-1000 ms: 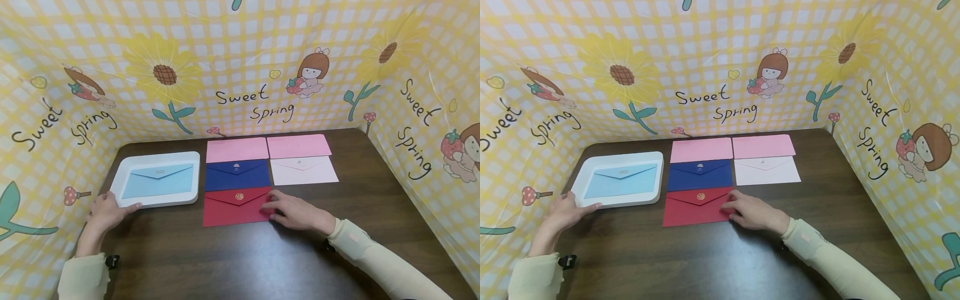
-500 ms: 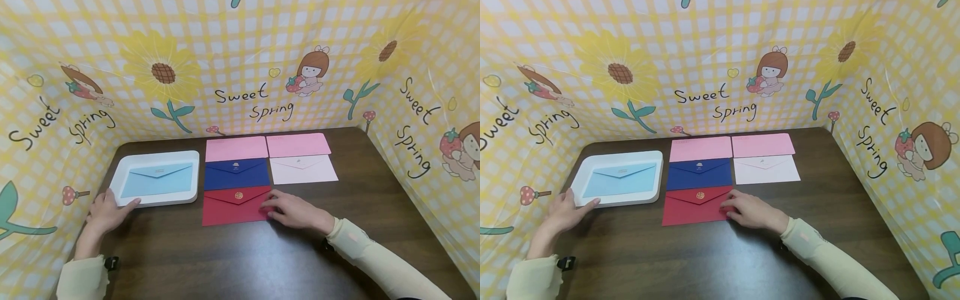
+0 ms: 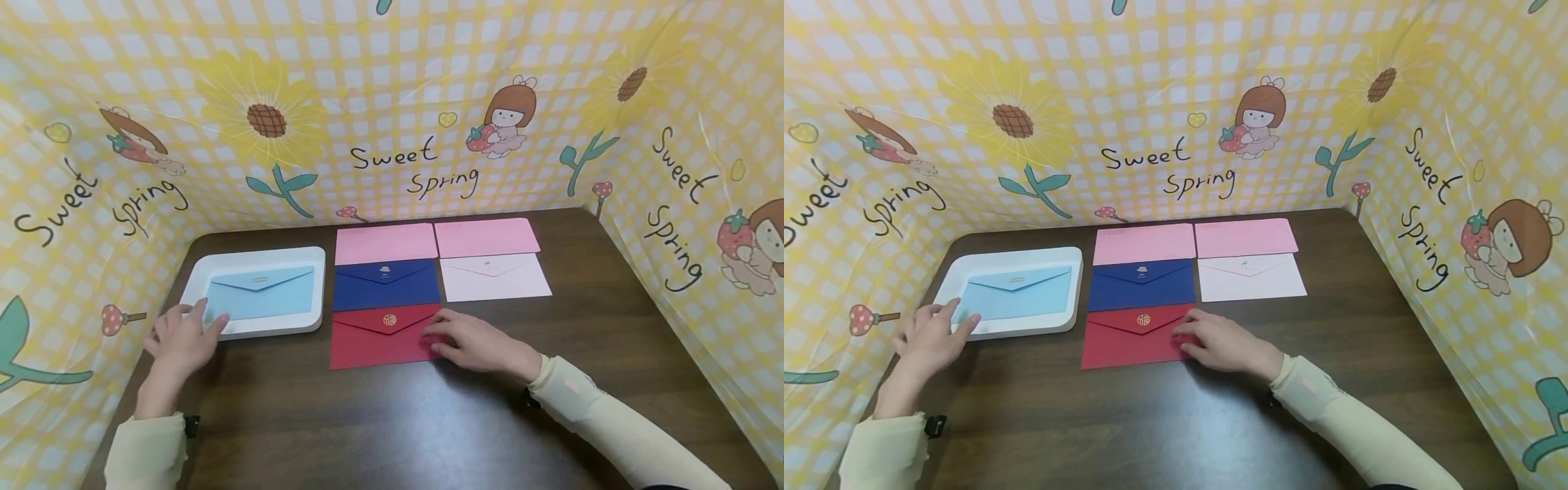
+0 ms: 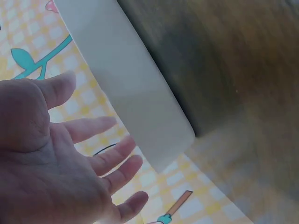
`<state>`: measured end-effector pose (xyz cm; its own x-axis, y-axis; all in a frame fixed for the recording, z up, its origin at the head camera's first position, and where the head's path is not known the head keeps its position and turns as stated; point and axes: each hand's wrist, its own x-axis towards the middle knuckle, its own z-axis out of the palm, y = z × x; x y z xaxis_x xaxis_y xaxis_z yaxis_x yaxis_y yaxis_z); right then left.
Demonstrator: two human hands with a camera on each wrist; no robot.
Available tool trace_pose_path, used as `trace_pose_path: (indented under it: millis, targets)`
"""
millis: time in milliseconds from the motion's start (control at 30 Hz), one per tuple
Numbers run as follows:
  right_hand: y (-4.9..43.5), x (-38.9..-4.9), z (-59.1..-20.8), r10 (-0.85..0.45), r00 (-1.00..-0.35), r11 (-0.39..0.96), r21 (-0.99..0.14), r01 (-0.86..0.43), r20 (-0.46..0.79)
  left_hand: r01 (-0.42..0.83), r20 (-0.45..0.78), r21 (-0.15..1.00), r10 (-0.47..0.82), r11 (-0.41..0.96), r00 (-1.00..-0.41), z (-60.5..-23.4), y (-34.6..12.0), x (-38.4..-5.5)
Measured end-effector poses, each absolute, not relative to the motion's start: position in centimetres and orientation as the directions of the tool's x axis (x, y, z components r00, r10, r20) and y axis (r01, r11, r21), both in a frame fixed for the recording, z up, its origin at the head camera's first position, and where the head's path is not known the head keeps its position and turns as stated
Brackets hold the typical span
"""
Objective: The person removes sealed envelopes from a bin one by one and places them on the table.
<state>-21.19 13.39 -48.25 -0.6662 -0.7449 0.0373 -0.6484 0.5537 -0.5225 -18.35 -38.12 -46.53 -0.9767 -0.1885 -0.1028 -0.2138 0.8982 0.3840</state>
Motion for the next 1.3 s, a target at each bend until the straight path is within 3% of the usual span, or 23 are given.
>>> trace_pose_path:
  millis: [600, 1300]
  targets:
    - [10.5, -21.3, -47.6, -0.733, -0.675, 0.52, -0.572, -0.634, 0.082, -0.291, -0.294, 0.272, -0.209, 0.917, -0.933, -46.9, -37.9, -19.7]
    - [7.4, -21.9, -46.9, -0.735, -0.671, 0.519, -0.551, -0.653, 0.103, -0.324, -0.354, 0.243, -0.227, 0.914, -0.907, -46.4, -38.1, -20.2]
